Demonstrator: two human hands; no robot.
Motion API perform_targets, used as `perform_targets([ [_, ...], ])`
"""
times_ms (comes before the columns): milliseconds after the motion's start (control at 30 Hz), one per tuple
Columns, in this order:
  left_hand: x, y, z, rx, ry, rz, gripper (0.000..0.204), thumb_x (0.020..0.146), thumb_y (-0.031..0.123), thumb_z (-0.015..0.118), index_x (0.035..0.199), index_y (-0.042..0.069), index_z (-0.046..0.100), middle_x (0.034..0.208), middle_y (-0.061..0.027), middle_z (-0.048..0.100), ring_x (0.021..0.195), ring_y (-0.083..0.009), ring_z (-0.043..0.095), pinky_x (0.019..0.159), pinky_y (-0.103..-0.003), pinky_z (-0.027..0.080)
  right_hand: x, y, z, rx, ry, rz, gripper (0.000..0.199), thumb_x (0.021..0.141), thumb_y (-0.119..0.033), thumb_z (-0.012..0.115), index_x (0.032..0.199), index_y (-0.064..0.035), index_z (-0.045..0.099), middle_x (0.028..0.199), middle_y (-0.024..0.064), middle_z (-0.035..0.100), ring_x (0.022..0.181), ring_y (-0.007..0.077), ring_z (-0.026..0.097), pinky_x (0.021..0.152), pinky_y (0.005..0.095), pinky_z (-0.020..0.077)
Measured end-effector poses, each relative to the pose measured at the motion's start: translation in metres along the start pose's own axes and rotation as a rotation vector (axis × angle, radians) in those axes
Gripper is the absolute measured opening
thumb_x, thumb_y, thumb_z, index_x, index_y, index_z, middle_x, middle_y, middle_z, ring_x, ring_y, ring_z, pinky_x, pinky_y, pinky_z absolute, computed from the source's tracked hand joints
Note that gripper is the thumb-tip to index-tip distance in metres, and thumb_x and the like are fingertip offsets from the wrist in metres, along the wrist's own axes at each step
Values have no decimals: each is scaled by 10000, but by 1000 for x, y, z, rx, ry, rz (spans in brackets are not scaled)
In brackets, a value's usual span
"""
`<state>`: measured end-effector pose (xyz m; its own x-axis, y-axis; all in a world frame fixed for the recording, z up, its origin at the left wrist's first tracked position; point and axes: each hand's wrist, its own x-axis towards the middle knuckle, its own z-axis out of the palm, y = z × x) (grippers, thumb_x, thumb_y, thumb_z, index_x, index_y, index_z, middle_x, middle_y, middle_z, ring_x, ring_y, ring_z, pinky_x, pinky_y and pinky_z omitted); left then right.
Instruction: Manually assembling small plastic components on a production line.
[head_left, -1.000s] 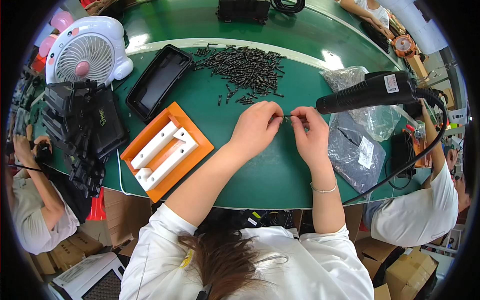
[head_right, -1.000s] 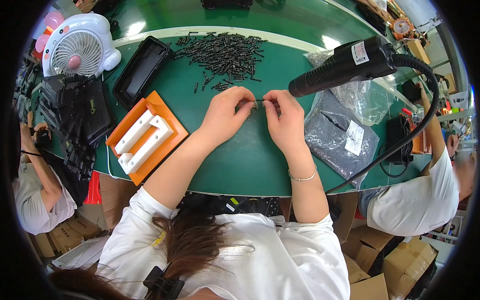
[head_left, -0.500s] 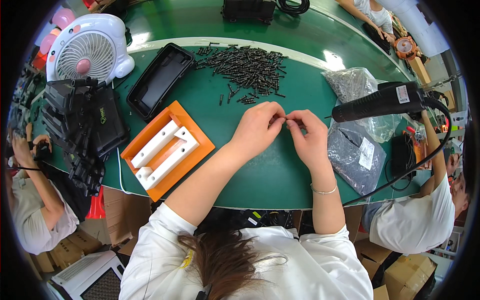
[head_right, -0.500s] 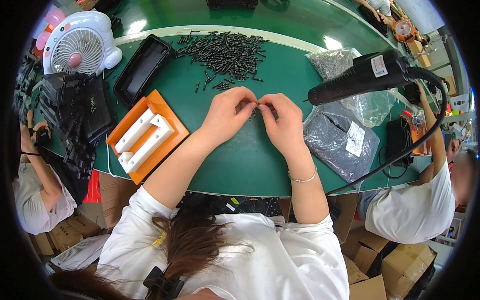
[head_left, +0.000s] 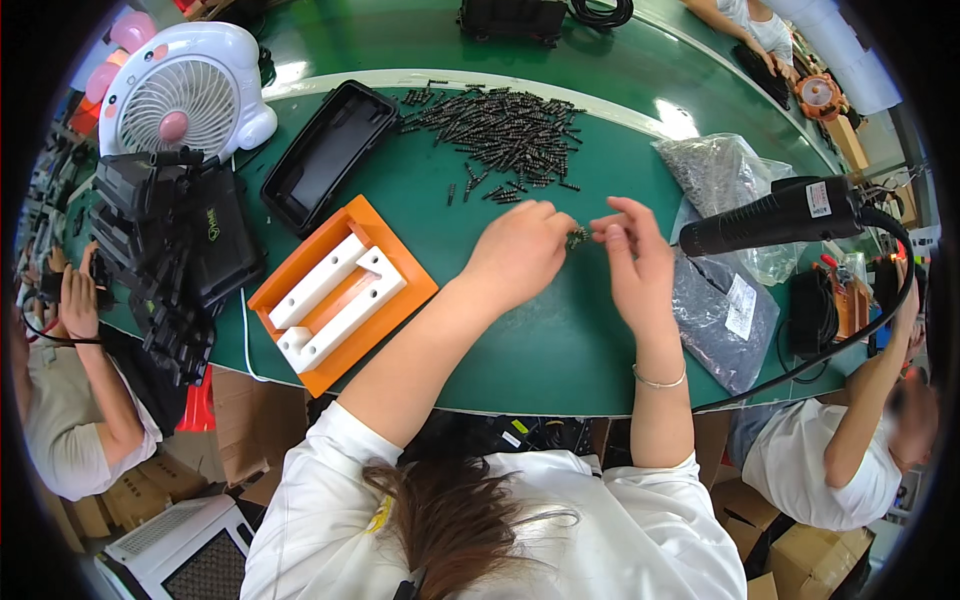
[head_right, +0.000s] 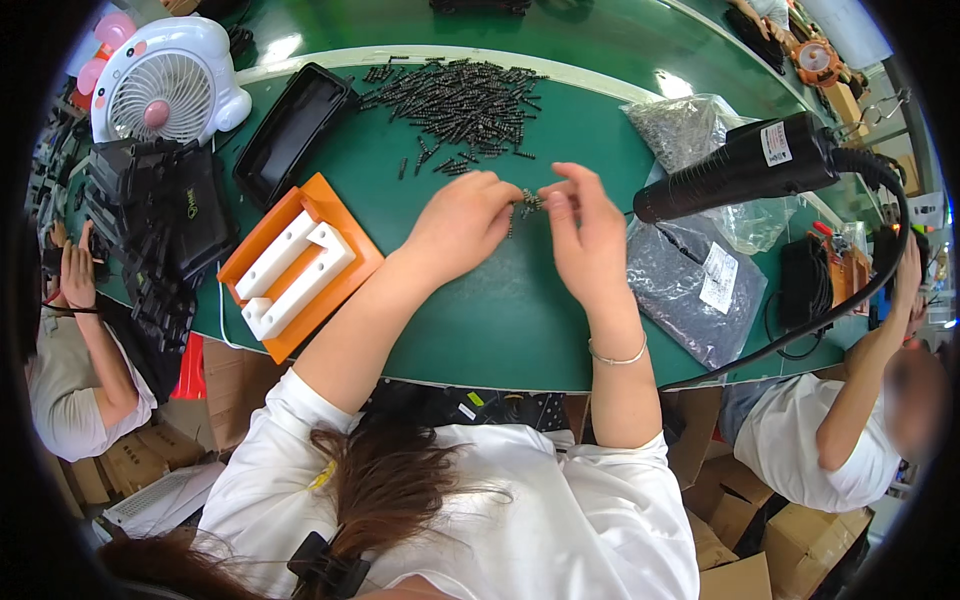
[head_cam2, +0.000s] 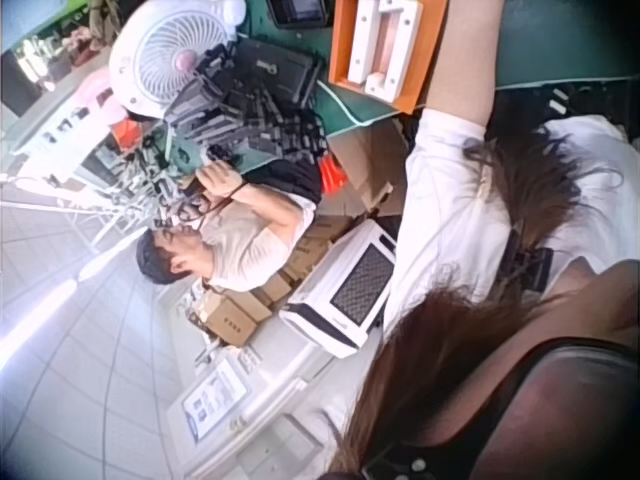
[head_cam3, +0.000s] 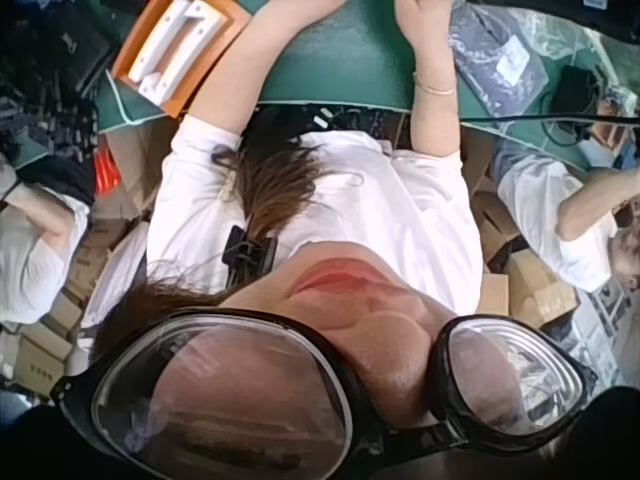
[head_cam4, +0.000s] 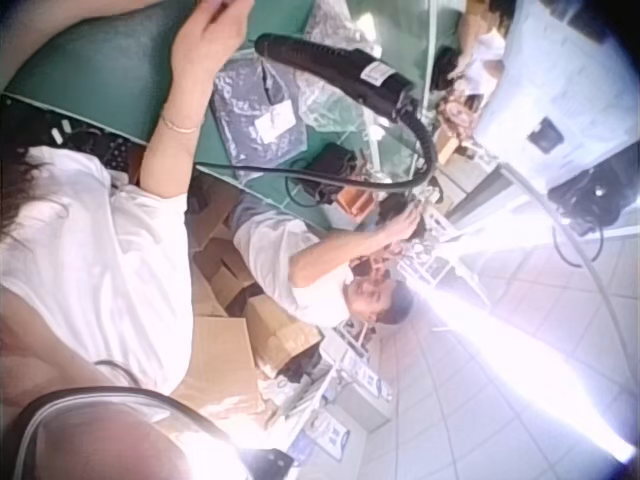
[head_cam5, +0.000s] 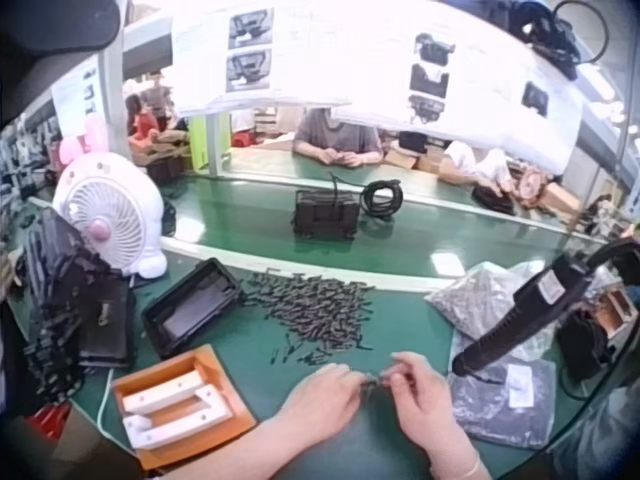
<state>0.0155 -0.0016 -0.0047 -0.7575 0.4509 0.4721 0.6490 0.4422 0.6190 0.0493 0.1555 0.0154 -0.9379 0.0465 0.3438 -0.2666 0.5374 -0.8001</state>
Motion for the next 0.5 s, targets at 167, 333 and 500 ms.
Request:
perform_targets([
  [167, 5, -16, -9, 375, 272, -67, 128, 659, 22, 560, 777, 69, 547, 739, -68, 520, 751, -247, 509, 629, -348, 451, 4, 10, -10, 28, 134, 15, 183, 837, -60, 489, 1003, 11, 515, 811, 106, 606, 707, 168, 593, 663, 269, 477],
  [333, 4, -24, -10, 472, 215, -199, 152, 695, 18, 590, 836, 77, 596, 813, -72, 534, 787, -252, 498, 685, -344, 440, 4, 13, -19, -78, 230, 120, 183, 807, -31, 490, 980, 16, 526, 815, 112, 604, 717, 168, 591, 653, 269, 478],
  [500, 6, -24, -2, 467, 248, -115, 175, 682, 44, 617, 851, 88, 604, 850, -52, 517, 831, -242, 478, 697, -346, 422, 5, 20, -37, -334, 351, 162, 192, 780, -27, 502, 964, 18, 532, 809, 125, 594, 701, 193, 583, 651, 299, 470],
])
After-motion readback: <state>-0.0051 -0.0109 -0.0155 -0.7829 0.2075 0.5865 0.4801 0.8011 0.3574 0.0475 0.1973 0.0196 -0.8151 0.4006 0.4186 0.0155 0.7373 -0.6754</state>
